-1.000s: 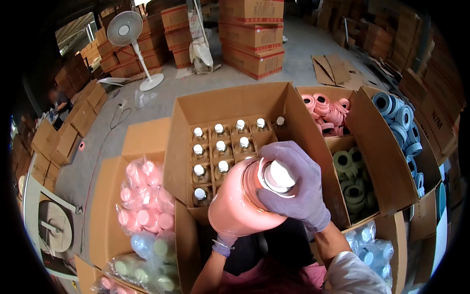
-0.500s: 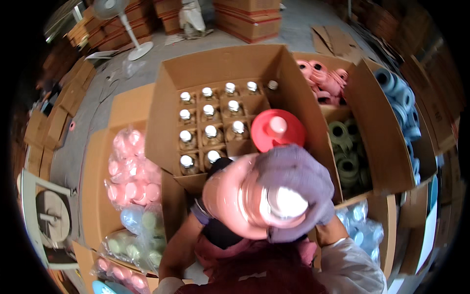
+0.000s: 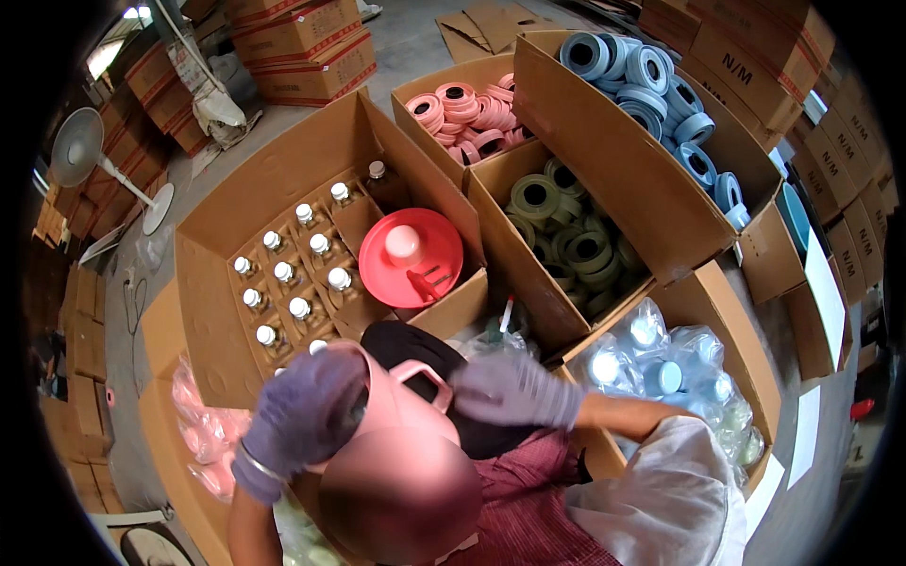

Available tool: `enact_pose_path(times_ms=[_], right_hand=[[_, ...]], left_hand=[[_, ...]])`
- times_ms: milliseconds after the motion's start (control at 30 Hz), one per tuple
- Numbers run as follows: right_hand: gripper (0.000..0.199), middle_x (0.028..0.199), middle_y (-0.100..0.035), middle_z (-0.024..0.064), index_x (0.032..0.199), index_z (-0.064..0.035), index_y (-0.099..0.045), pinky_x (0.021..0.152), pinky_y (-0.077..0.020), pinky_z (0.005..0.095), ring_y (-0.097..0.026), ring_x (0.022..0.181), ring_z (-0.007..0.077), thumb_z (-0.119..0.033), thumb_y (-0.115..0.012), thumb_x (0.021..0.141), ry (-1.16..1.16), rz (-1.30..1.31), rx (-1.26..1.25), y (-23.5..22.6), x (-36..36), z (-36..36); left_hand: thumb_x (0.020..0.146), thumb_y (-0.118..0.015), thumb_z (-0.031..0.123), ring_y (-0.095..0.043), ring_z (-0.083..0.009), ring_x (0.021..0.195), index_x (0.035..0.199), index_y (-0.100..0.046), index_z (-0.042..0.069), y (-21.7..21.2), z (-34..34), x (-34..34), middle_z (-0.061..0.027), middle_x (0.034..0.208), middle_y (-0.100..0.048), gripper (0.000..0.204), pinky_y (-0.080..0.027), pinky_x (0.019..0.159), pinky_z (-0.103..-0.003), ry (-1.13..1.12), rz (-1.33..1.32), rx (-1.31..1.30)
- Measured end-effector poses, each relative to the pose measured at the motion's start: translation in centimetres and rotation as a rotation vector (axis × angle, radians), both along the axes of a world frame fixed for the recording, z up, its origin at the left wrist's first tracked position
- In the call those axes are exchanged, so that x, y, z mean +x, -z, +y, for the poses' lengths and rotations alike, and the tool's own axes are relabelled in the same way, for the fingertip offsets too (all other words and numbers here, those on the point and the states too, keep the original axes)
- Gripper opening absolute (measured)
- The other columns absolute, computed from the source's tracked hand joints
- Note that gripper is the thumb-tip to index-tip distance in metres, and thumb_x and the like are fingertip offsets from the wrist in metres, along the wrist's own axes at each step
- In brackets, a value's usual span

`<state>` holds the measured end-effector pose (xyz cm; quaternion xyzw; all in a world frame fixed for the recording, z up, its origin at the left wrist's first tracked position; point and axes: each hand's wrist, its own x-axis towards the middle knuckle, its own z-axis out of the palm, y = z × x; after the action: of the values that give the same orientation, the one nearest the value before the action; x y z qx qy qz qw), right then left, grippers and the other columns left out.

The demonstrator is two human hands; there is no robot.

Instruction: The person sits on the floor in a warehouse and assembles thermos flasks. They pick up a flask body, insert a metal liner, and secure the lid. They then place the assembled unit into a plastic bag and set it aside. This process is repeated for multiple units of different colors.

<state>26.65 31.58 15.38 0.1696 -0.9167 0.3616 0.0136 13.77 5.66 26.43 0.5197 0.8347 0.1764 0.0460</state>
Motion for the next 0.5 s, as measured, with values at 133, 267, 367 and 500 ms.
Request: enact_pose_path(times_ms=[133, 267, 367, 500], right_hand=[[0.022, 0.094, -0.065, 0.0158, 0.103, -0.0022, -0.064, 0.077, -0.0521, 0.0373, -0.065, 0.086, 0.0318, -0.016, -0.063, 0.086, 0.227, 0.239, -0.295, 0.5, -9.9, 5.2], [0.02, 0.097, -0.066, 0.015, 0.103, -0.0011, -0.065, 0.079, -0.0515, 0.0335, -0.066, 0.088, 0.0279, -0.011, -0.063, 0.086, 0.31, 0.323, -0.449, 0.9, -18.1, 5.7], [0.02, 0.095, -0.068, 0.015, 0.102, -0.0009, -0.067, 0.081, -0.0515, 0.033, -0.067, 0.089, 0.025, -0.013, -0.061, 0.087, 0.377, 0.436, -0.548, 0.4, -26.4, 8.3], [0.023, 0.091, -0.068, 0.0049, 0.103, -0.0005, -0.067, 0.078, -0.049, 0.0264, -0.06, 0.084, 0.0093, -0.019, -0.06, 0.091, 0.514, 0.202, -0.528, 2.4, -40.5, 18.0]], left_hand=[[0.074, -0.066, 0.026, -0.06, -0.034, 0.083, 0.108, -0.061, 0.004, -0.3, -1.1, 6.5, -0.0144, 0.097, -0.061, 0.041, -0.049, 0.063, -0.045, -0.066, 0.006, -0.171], [0.07, -0.071, 0.028, -0.061, -0.032, 0.088, 0.106, -0.058, 0.004, 2.5, 1.4, 8.3, -0.0166, 0.099, -0.061, 0.045, -0.048, 0.074, -0.045, -0.109, 0.05, -0.18], [0.071, -0.062, 0.027, -0.059, -0.0291, 0.07, 0.08, -0.061, 0.008, 6.4, 4.0, 4.2, -0.0098, 0.079, -0.058, 0.021, -0.045, 0.055, -0.043, -0.175, 0.176, -0.074], [0.071, -0.06, 0.022, -0.058, -0.0314, 0.069, 0.066, -0.053, 0.013, 6.1, 15.3, -1.2, -0.0109, 0.069, -0.055, 0.012, -0.046, 0.064, -0.045, -1.065, 0.409, -0.592]])
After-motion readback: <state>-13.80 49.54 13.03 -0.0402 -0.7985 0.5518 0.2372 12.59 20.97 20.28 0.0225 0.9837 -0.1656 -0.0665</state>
